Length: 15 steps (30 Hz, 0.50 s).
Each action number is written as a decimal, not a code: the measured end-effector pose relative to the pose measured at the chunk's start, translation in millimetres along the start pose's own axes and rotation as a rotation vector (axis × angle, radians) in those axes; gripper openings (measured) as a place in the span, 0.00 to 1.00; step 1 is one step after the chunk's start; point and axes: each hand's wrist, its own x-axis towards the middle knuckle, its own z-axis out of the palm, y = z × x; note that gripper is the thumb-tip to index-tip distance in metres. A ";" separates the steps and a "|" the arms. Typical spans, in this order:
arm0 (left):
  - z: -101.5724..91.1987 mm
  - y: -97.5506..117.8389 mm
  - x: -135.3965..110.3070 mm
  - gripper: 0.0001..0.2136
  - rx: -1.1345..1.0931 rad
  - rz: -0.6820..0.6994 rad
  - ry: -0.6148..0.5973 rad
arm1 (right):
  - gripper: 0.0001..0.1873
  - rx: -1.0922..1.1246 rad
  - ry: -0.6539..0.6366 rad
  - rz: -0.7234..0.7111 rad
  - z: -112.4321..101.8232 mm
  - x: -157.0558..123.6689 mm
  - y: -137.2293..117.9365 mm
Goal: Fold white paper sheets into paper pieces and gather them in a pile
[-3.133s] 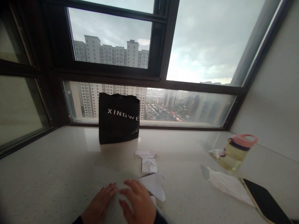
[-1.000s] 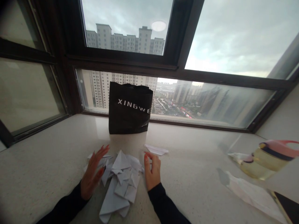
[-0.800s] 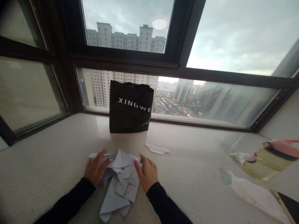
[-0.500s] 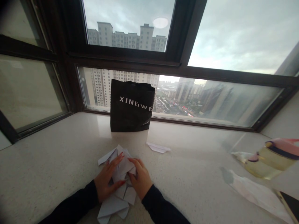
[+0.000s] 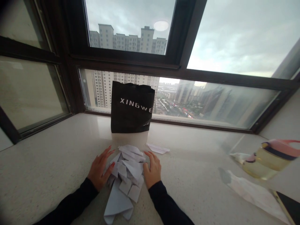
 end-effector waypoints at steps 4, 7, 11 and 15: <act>15.2 -3.5 -11.0 0.22 0.066 0.002 -0.184 | 0.20 -0.125 -0.194 0.014 9.8 -8.5 -4.1; 22.4 -6.9 -15.3 0.24 0.024 0.107 -0.249 | 0.21 -0.025 -0.334 -0.083 10.1 -14.4 -19.1; 20.3 -4.1 -10.4 0.24 -0.150 0.191 -0.183 | 0.15 0.192 -0.351 -0.108 4.4 -12.1 -33.6; 7.7 5.4 -0.3 0.16 -0.252 0.144 -0.020 | 0.13 0.354 -0.226 -0.096 -4.3 -3.9 -33.3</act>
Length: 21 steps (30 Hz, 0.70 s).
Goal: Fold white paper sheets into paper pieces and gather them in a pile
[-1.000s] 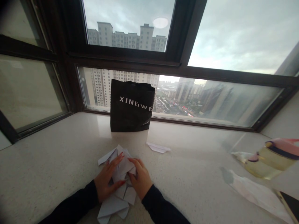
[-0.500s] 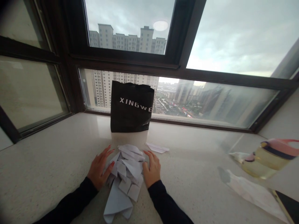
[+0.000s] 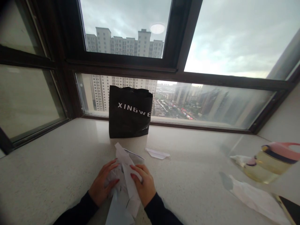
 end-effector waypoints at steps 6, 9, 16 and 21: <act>-15.0 2.2 4.9 0.15 0.113 -0.014 0.188 | 0.11 -0.199 0.189 0.000 -16.2 5.3 15.0; -15.6 2.9 2.5 0.15 0.208 0.009 0.171 | 0.12 -0.441 0.255 0.055 -29.9 14.6 38.4; 6.3 25.3 -13.6 0.15 0.300 0.428 -0.103 | 0.22 -0.847 -0.033 0.261 -52.9 22.9 85.2; -4.6 25.7 -6.8 0.29 0.355 0.443 -0.177 | 0.18 -0.741 -0.156 0.102 -44.8 12.9 52.9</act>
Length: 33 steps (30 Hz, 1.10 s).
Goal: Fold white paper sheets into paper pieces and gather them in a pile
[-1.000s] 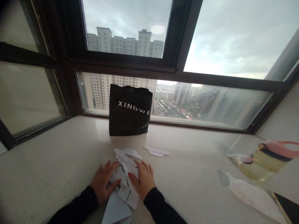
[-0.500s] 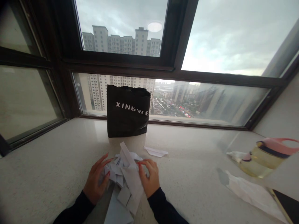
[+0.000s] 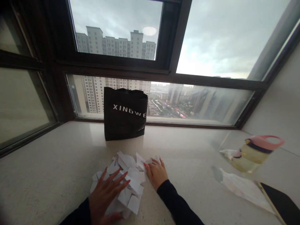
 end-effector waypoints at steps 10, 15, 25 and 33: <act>15.4 -23.7 -13.2 0.21 -0.031 -0.629 -0.142 | 0.24 0.097 0.020 0.089 23.8 -10.4 -29.6; 33.8 -5.0 -2.0 0.25 -0.262 -0.583 -0.065 | 0.24 0.415 0.050 0.037 24.8 -21.7 -73.2; -29.6 -17.3 19.4 0.25 -0.285 -0.532 0.247 | 0.15 0.703 0.299 0.060 -19.2 -2.8 -59.1; 27.5 -9.8 -19.1 0.25 -0.177 -0.626 -0.021 | 0.24 0.425 0.130 0.016 23.2 -36.3 -50.9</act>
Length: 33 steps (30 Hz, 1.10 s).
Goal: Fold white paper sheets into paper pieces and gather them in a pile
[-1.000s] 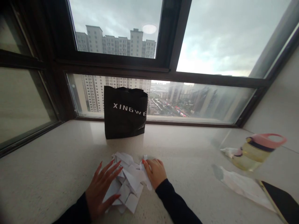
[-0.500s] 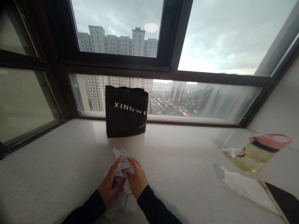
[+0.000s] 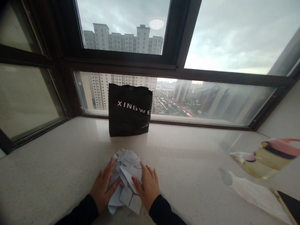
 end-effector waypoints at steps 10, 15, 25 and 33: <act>-23.3 22.5 4.6 0.24 -0.171 0.217 0.127 | 0.20 0.366 0.004 -0.075 -17.6 4.7 -29.9; -50.9 21.6 9.2 0.22 -0.112 0.144 0.351 | 0.18 0.216 0.251 -0.034 -26.0 8.2 -20.4; -1.5 11.2 -7.4 0.26 -0.015 0.150 -0.058 | 0.16 0.217 -0.060 -0.052 -2.7 -1.4 -20.5; -40.1 25.3 9.6 0.19 -0.139 0.232 0.191 | 0.17 0.224 0.153 -0.101 -24.0 5.4 -26.8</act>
